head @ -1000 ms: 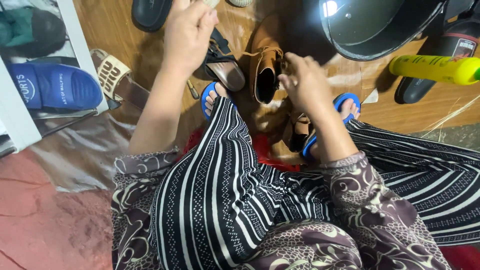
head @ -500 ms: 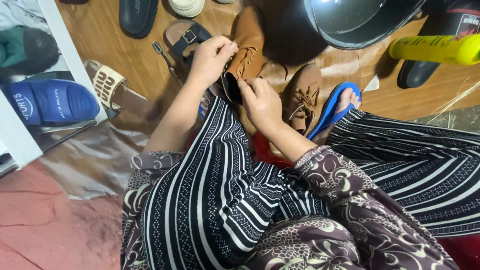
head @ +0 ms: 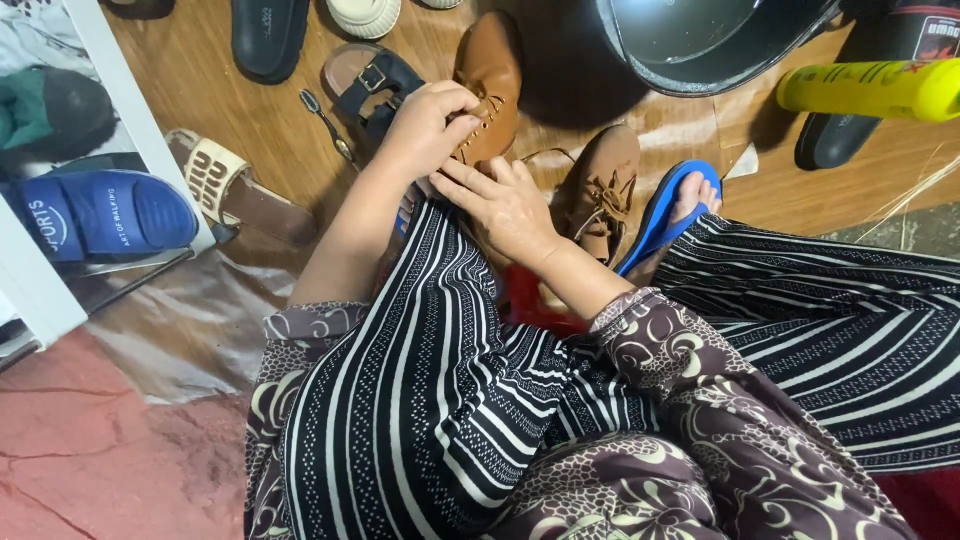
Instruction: The person is lacing up a brown leather boot while sitting on the floor.
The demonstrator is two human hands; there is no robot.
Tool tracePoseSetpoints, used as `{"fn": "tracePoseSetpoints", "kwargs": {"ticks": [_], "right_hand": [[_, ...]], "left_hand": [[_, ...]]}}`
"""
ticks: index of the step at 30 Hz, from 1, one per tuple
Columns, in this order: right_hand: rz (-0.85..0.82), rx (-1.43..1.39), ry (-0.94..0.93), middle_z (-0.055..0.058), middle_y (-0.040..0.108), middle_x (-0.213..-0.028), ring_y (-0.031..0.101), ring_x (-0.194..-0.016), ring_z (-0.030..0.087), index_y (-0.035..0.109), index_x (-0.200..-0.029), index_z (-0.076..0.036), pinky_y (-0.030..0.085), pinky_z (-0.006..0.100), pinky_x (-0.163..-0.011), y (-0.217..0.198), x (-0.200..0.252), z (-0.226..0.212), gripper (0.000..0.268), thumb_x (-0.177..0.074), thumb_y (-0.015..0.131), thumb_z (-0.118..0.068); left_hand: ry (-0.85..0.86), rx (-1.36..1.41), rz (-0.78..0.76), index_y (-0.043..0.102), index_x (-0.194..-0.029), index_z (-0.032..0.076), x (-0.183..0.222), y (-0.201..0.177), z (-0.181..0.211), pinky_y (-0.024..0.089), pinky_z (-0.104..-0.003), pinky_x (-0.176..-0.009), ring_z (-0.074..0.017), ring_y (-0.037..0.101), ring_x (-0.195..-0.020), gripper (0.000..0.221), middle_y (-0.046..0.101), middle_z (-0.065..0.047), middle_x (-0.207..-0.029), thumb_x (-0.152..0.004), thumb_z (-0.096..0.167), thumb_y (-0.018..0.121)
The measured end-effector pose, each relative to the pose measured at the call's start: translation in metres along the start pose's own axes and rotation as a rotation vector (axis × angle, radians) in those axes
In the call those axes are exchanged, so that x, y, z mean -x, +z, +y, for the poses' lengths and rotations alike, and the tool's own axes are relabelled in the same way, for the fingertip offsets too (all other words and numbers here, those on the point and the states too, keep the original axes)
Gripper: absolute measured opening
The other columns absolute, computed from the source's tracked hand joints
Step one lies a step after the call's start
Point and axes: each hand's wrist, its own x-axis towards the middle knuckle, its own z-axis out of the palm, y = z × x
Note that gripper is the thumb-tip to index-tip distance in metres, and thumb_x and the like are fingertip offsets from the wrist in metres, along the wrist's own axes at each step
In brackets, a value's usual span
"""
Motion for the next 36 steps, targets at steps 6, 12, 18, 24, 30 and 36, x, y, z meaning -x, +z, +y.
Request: {"fn": "tracePoseSetpoints", "kwargs": {"ticks": [6, 12, 18, 24, 30, 36], "right_hand": [[0.397, -0.476, 0.355, 0.009, 0.059, -0.093, 0.054, -0.086, 0.022, 0.061, -0.096, -0.005, 0.045, 0.035, -0.078, -0.025, -0.025, 0.010, 0.001, -0.097, 0.061, -0.006], [0.121, -0.664, 0.521, 0.010, 0.070, -0.127, 0.066, -0.116, 0.021, 0.064, -0.135, -0.013, 0.050, 0.034, -0.101, -0.004, -0.028, 0.059, 0.033, -0.104, 0.064, -0.024], [-0.144, -0.448, 0.460, 0.001, 0.074, -0.101, 0.066, -0.097, 0.025, 0.071, -0.109, -0.019, 0.049, 0.038, -0.088, 0.003, -0.007, 0.082, 0.032, -0.082, 0.064, -0.005], [-0.527, -0.336, 0.533, 0.017, 0.071, -0.094, 0.066, -0.082, 0.043, 0.050, -0.114, -0.019, 0.044, 0.051, -0.066, -0.023, -0.013, 0.066, 0.034, -0.084, 0.063, -0.008], [-0.336, -0.463, 0.575, 0.006, 0.068, -0.092, 0.063, -0.081, 0.027, 0.049, -0.103, -0.018, 0.046, 0.040, -0.077, -0.015, 0.000, 0.088, 0.030, -0.081, 0.058, 0.000], [0.161, -1.125, 1.004, 0.005, 0.054, -0.073, 0.055, -0.048, 0.016, 0.050, -0.114, -0.014, 0.048, 0.027, -0.043, 0.000, 0.016, 0.080, 0.032, -0.087, 0.046, 0.001]], "left_hand": [[0.109, -0.174, 0.055, 0.075, -0.094, 0.007, 0.005, 0.013, -0.006, 0.050, -0.045, -0.081, -0.0295, 0.060, -0.092, 0.013, 0.069, -0.006, -0.097, -0.090, 0.001, 0.064], [0.267, -0.375, 0.134, 0.067, -0.089, 0.001, 0.030, 0.029, 0.016, 0.043, -0.049, -0.073, -0.0326, 0.052, -0.092, 0.012, 0.061, -0.010, -0.102, -0.093, 0.008, 0.059], [0.310, -0.057, 0.395, 0.060, -0.100, 0.001, 0.062, 0.045, 0.022, 0.046, -0.049, -0.100, -0.0355, 0.056, -0.114, 0.028, 0.054, -0.018, -0.120, -0.080, 0.009, 0.077], [0.298, -0.176, 0.341, 0.059, -0.112, 0.001, 0.072, 0.049, 0.014, 0.048, -0.048, -0.106, -0.0359, 0.056, -0.120, 0.038, 0.055, -0.018, -0.125, -0.081, 0.010, 0.079], [-0.033, -0.271, -0.186, 0.069, -0.107, 0.012, 0.054, -0.061, 0.083, 0.049, -0.047, -0.077, -0.0307, 0.065, -0.092, 0.025, 0.066, -0.011, -0.105, -0.092, 0.031, 0.073], [-0.542, -0.093, -0.418, 0.075, -0.089, 0.021, 0.031, -0.099, 0.210, 0.047, -0.027, -0.071, -0.0059, 0.064, -0.075, 0.025, 0.076, 0.008, -0.085, -0.099, 0.042, 0.066]]}}
